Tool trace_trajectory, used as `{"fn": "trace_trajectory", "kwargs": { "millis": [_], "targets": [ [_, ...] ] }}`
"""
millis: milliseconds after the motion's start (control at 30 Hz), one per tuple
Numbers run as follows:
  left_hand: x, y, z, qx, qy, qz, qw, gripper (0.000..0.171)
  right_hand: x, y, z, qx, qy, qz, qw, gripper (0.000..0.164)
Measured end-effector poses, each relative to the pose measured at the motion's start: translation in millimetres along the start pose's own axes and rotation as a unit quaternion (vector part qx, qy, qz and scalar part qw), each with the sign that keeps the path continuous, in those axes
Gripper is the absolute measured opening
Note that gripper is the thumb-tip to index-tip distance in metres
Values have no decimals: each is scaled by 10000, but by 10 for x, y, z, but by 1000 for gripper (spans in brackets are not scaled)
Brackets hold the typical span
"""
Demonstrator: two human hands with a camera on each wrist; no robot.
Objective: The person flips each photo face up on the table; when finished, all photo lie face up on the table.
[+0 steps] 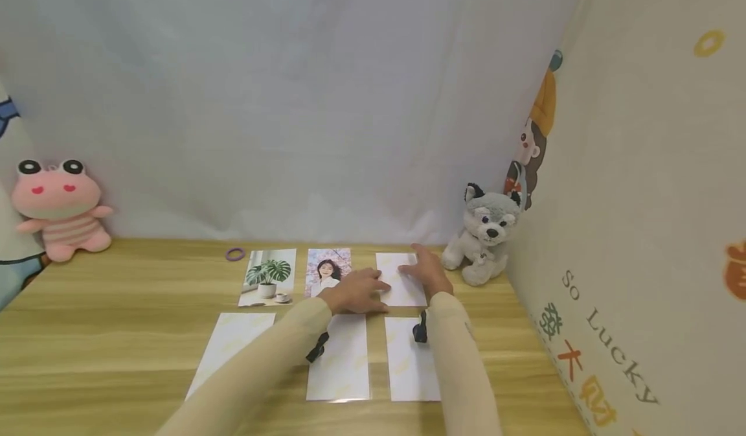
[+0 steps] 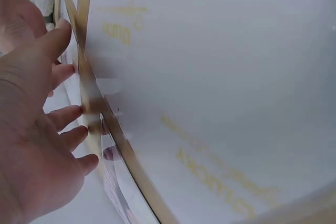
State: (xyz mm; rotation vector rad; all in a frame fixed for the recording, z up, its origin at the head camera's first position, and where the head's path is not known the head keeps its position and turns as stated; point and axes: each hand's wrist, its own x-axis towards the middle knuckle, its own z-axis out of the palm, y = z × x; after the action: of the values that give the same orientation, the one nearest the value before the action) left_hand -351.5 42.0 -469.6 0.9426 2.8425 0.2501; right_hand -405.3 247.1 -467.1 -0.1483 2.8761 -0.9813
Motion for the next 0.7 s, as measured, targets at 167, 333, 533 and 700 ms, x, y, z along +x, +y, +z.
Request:
{"fn": "trace_trajectory", "kwargs": {
  "millis": [167,333,533,700],
  "targets": [
    [-27,43,-2,-1,-75,-151,9999,51,14,13,30,85,45,-79,9999,68],
    [-8,48,0,62,-54,-196,9998,49,69,50,18,386,-39,-164,9991,62],
    [10,50,-5,218,-16,-245,9995,49,63,-31,-78,1230,189,-137,9921,66],
    [-14,59,-19,161,9,-230,9996,48,76,-110,-198,1126,315,-120,9931,69]
  ]
}}
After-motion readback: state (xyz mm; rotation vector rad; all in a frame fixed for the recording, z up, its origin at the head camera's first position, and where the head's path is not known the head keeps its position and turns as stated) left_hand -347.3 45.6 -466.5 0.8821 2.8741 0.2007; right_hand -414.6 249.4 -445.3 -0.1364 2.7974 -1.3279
